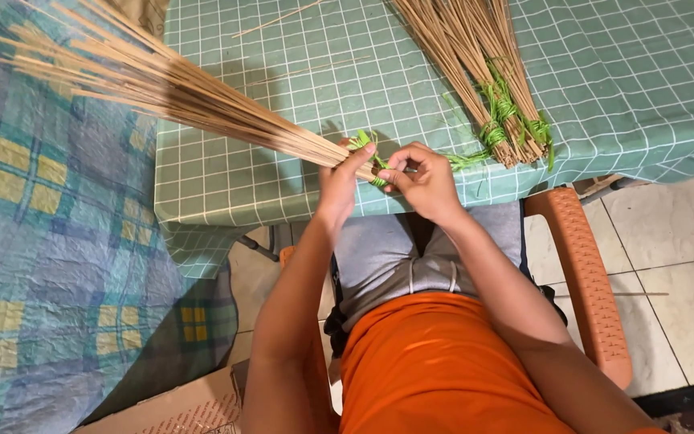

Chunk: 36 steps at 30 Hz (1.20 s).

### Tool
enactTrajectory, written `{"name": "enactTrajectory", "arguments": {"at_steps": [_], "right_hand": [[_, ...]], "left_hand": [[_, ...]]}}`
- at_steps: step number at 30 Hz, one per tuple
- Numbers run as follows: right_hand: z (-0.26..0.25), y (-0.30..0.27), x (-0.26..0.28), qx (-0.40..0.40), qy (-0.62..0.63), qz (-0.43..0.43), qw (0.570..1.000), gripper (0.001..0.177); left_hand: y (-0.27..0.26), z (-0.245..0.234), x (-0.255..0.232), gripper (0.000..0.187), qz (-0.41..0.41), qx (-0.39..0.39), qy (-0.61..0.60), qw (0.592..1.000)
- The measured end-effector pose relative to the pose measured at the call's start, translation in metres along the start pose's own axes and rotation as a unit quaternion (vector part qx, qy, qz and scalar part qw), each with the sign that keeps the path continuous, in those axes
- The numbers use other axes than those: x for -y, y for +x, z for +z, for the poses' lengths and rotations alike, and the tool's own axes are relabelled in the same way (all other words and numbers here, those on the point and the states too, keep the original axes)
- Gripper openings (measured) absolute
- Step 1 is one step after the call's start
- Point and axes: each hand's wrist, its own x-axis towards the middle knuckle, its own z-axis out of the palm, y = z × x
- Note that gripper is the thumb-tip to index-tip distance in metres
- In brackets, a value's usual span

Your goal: The person is gathering long thin sticks and tying them into bundles using green flexible strips on a table.

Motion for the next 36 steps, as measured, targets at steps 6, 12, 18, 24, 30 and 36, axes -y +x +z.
{"name": "enactTrajectory", "arguments": {"at_steps": [6,12,18,24,30,36], "right_hand": [[-0.019,0.009,-0.012,0.053,-0.127,-0.075,0.988,0.011],[-0.024,0.004,0.0,0.071,-0.29,-0.165,0.94,0.014],[-0.026,-0.003,0.004,0.068,-0.414,-0.218,0.881,0.016],[-0.028,-0.011,0.039,0.082,-0.466,-0.181,0.862,0.016],[-0.034,-0.019,0.066,0.167,-0.488,-0.119,0.848,0.016],[-0.026,-0.026,0.066,0.187,-0.443,-0.111,0.87,0.018]], "left_hand": [[0.009,-0.007,0.006,0.045,0.002,-0.014,-0.037,0.999],[0.03,-0.023,0.013,0.036,0.014,-0.027,-0.106,0.994],[0.018,-0.007,-0.007,0.033,0.004,-0.048,-0.152,0.987],[0.028,-0.018,0.015,0.041,-0.037,-0.066,-0.13,0.989],[0.009,-0.02,0.01,0.058,-0.072,-0.107,-0.052,0.99],[0.003,-0.001,0.005,0.078,-0.07,-0.025,-0.018,0.997]]}}
